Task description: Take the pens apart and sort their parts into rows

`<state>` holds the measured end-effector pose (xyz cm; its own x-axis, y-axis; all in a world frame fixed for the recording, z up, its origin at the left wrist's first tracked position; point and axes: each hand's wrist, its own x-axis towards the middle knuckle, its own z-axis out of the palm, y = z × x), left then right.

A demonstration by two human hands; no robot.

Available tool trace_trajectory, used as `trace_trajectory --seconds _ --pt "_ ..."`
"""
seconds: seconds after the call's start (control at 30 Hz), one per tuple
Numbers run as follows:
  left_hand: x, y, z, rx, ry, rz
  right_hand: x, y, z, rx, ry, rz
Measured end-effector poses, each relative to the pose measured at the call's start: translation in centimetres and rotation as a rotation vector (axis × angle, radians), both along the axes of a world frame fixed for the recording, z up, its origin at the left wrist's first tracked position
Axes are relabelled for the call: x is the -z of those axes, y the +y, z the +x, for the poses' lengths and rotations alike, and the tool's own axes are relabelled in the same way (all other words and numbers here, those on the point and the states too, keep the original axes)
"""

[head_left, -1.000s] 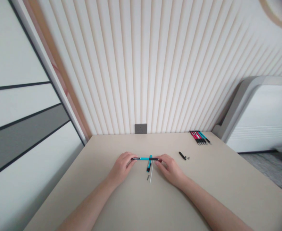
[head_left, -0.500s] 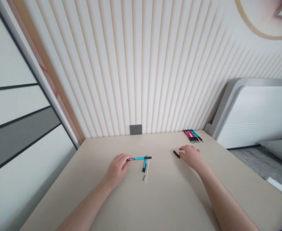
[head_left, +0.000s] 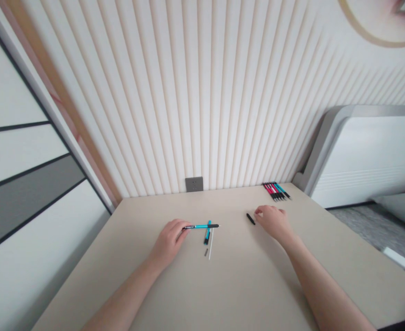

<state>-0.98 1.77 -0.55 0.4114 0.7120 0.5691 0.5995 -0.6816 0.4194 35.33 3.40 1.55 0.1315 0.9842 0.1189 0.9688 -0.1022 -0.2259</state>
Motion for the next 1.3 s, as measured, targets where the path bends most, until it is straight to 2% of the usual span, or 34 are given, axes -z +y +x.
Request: trace_trajectory --seconds 0.07,0.17,0.3,0.4,0.8,1.07,1.3 --pt "-0.2 -0.1 0.1 -0.005 -0.03 0.002 -0.1 0.0 -0.8 -0.079 0.107 0.145" --pt "-0.7 -0.3 0.2 -0.022 -0.081 0.001 0.2 -0.2 -3.1 -0.268 0.376 0.323" --pt "-1.0 -0.4 0.2 -0.047 -0.133 0.0 1.3 -1.5 -7.0 -0.441 0.66 0.326" --pt "-1.0 -0.5 0.1 -0.05 -0.142 -0.015 1.9 -2.3 -8.8 -0.451 0.773 0.293" --pt "-1.0 -0.6 0.2 -0.035 -0.125 -0.037 1.9 -2.5 -8.9 -0.419 0.797 0.273" --pt "-0.5 -0.4 0.0 0.007 -0.09 -0.039 1.7 -2.9 -9.3 -0.546 0.833 0.258" --pt "-0.4 -0.3 0.0 0.037 -0.073 -0.026 1.8 -3.0 -9.3 -0.531 0.807 0.228"
